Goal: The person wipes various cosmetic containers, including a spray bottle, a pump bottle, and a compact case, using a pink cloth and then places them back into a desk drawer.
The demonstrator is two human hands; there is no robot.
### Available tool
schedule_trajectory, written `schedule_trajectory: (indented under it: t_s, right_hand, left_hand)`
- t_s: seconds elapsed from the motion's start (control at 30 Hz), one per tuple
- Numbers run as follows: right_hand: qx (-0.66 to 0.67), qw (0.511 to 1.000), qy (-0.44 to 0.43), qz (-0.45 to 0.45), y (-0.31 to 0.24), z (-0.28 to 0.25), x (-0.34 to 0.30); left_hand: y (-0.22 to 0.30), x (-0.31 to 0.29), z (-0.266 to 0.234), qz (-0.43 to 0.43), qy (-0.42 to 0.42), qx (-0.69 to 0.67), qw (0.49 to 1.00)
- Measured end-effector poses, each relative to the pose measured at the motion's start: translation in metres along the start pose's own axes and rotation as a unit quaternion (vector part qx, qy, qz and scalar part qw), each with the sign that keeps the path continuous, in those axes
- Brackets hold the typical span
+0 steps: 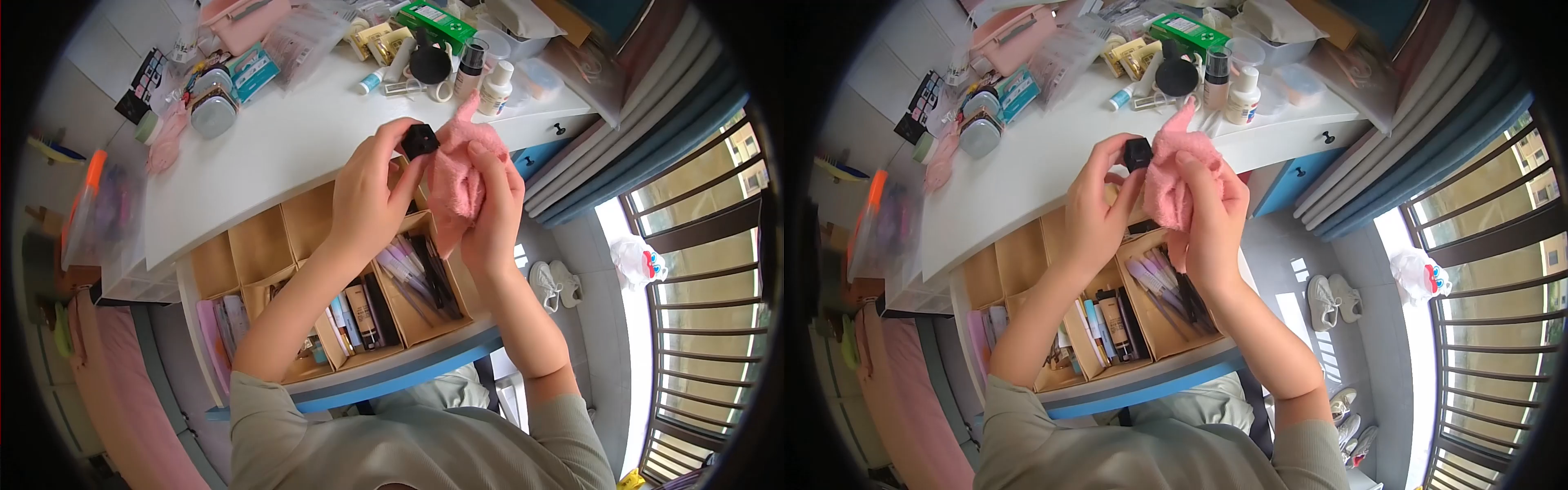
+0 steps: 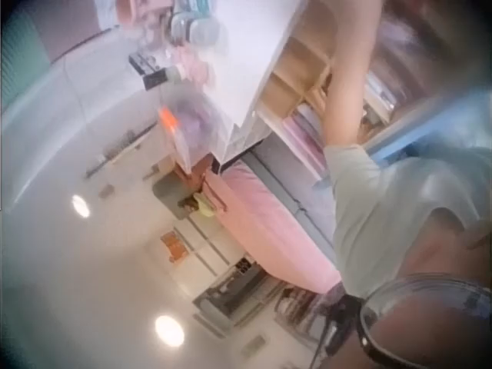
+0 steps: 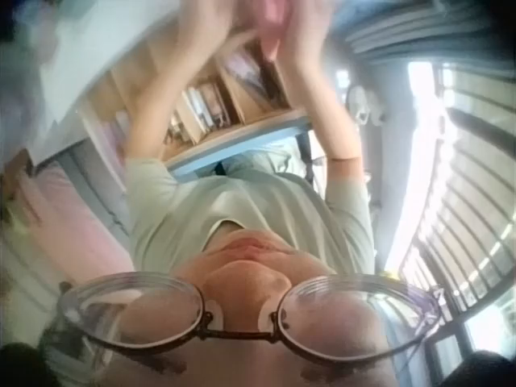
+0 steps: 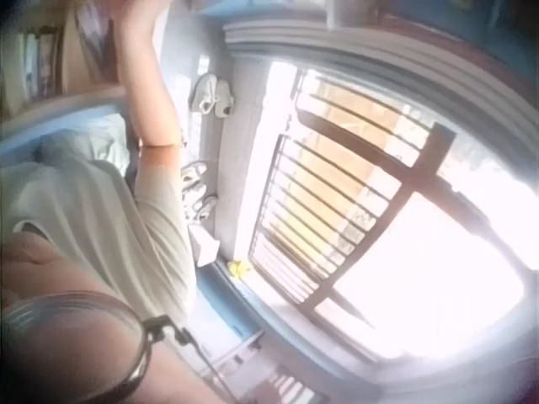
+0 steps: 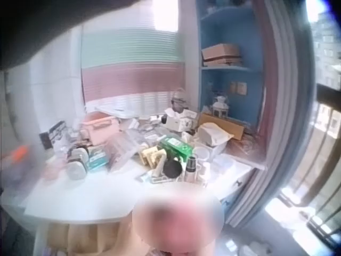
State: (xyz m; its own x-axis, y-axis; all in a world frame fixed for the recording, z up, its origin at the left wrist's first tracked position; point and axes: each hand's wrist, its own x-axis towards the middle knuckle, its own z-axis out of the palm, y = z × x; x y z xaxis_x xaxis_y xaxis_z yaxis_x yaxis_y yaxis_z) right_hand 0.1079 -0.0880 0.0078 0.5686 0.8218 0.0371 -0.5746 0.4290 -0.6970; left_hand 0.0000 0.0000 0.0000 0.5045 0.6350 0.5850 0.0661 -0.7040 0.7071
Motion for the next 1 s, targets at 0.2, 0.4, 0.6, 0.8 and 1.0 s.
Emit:
schedule_trajectory:
  t_s: [0.2,0.4,0.6,0.8,1.0]
  right_hand:
    - [-0.336,0.901,-0.070,-0.264,0.017,0.014,-0.009]
    - [-0.446,0.812,-0.174,-0.335,0.014,0.019,-0.016]
    - [-0.357,0.879,-0.266,-0.169,0.023,0.016,-0.024]
    - [-0.186,0.942,-0.273,0.057,0.025,0.019,-0.028]
    - [-0.339,0.863,-0.349,-0.135,0.047,0.017,-0.033]
  left_hand:
    - [0.028,-0.026,-0.022,-0.062,0.010,-0.001,0.998]
    - [0.038,-0.049,-0.039,-0.005,0.033,0.089,0.996]
    - [0.036,-0.075,-0.044,0.001,0.030,0.099,0.995]
    - [0.028,-0.094,-0.052,-0.088,0.064,-0.017,0.994]
    - [0.019,-0.107,-0.058,-0.151,0.064,-0.066,0.984]
